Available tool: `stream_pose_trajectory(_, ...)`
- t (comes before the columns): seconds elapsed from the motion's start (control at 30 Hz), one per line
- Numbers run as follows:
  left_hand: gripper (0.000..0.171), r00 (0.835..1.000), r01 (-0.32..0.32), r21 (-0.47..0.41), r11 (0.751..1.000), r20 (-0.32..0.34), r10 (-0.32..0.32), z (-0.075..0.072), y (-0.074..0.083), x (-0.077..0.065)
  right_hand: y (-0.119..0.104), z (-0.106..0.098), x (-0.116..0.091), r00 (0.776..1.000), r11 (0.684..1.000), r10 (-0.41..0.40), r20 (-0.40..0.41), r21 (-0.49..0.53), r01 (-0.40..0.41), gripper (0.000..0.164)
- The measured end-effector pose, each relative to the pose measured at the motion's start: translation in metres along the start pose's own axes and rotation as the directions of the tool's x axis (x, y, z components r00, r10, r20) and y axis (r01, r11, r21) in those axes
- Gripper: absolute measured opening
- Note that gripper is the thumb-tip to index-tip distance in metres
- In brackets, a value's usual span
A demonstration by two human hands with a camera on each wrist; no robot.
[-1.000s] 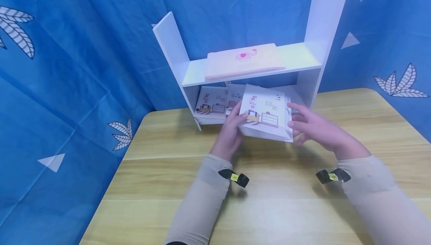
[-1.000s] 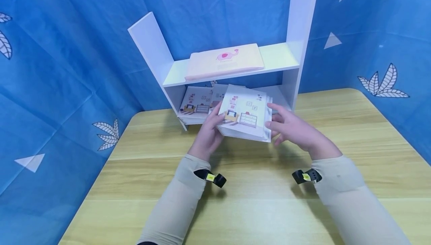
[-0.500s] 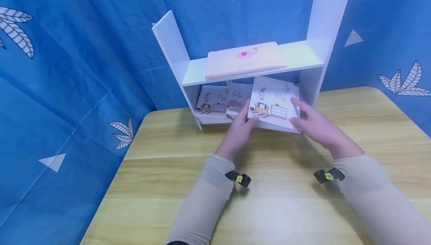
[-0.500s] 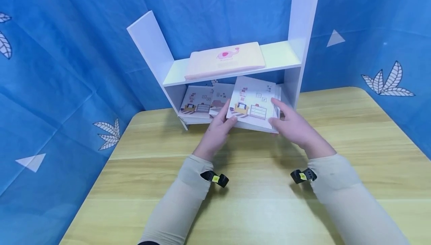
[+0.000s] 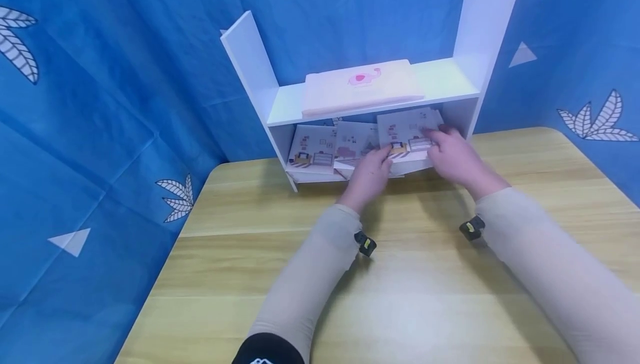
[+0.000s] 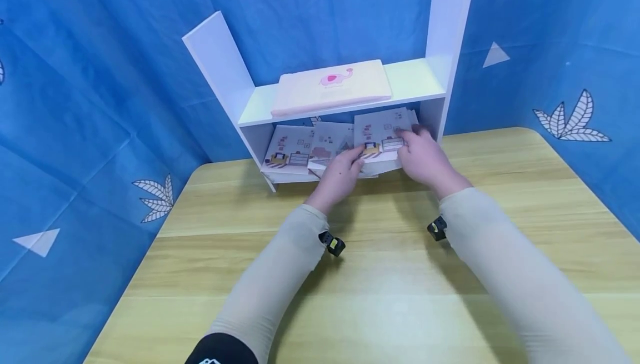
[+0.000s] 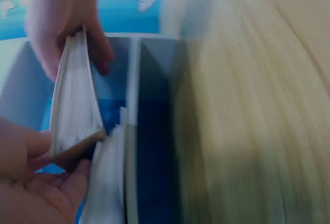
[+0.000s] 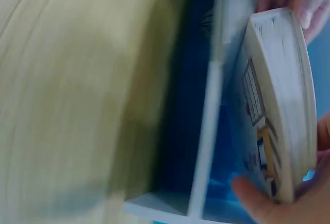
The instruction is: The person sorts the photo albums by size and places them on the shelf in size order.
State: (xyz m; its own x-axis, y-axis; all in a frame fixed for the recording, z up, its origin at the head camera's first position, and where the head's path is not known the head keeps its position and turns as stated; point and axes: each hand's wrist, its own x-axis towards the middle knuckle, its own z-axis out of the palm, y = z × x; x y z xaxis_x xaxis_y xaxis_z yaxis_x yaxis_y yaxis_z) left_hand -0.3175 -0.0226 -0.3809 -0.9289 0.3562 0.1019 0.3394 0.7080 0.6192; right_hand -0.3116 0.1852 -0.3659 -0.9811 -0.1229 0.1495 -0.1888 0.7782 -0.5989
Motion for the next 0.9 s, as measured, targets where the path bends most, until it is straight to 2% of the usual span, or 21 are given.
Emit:
stream_pose_trajectory(0.07,0.049,0.999,-0.026,0.135,0.991,0.026,0.023,0.005,0.0,0.002,0.005,0.012,0.002,1.0,0.998,0.002,0.02,-0.063,-0.001,0.054)
stream_pose_trajectory(0.17,0.051,0.998,-0.045,0.271,0.961,0.064,0.028,0.011,0.002,0.002,0.012,0.03,-0.002,1.0,0.989,-0.02,0.009,-0.143,0.021,0.055)
stream_pose_trajectory(0.33,0.059,0.996,-0.041,0.382,0.923,0.087,0.008,0.017,0.004,0.003,0.016,0.041,-0.004,0.996,0.982,-0.062,-0.067,-0.185,0.049,0.052)
stream_pose_trajectory(0.47,0.069,0.995,-0.027,0.43,0.903,0.102,-0.019,0.025,0.006,0.002,0.02,0.045,-0.002,0.988,0.969,-0.111,-0.104,-0.234,0.084,0.048)
stream_pose_trajectory(0.57,0.076,0.994,-0.019,0.456,0.89,0.108,-0.034,0.031,0.006,0.0,0.024,0.049,-0.001,0.99,0.971,-0.11,-0.093,-0.225,0.087,0.047)
stream_pose_trajectory(0.73,0.079,0.997,-0.04,0.496,0.867,0.079,0.0,0.034,0.006,0.001,0.028,0.049,0.004,0.993,0.98,-0.099,-0.071,-0.181,0.085,0.049)
stream_pose_trajectory(0.8,0.077,0.998,-0.046,0.498,0.866,0.069,0.014,0.034,0.006,0.004,0.03,0.047,0.009,0.991,0.978,-0.113,-0.071,-0.186,0.098,0.048)
stream_pose_trajectory(0.9,0.076,0.998,-0.036,0.471,0.881,0.06,0.009,0.031,0.005,0.01,0.031,0.045,0.016,0.991,0.979,-0.117,-0.069,-0.175,0.103,0.049)
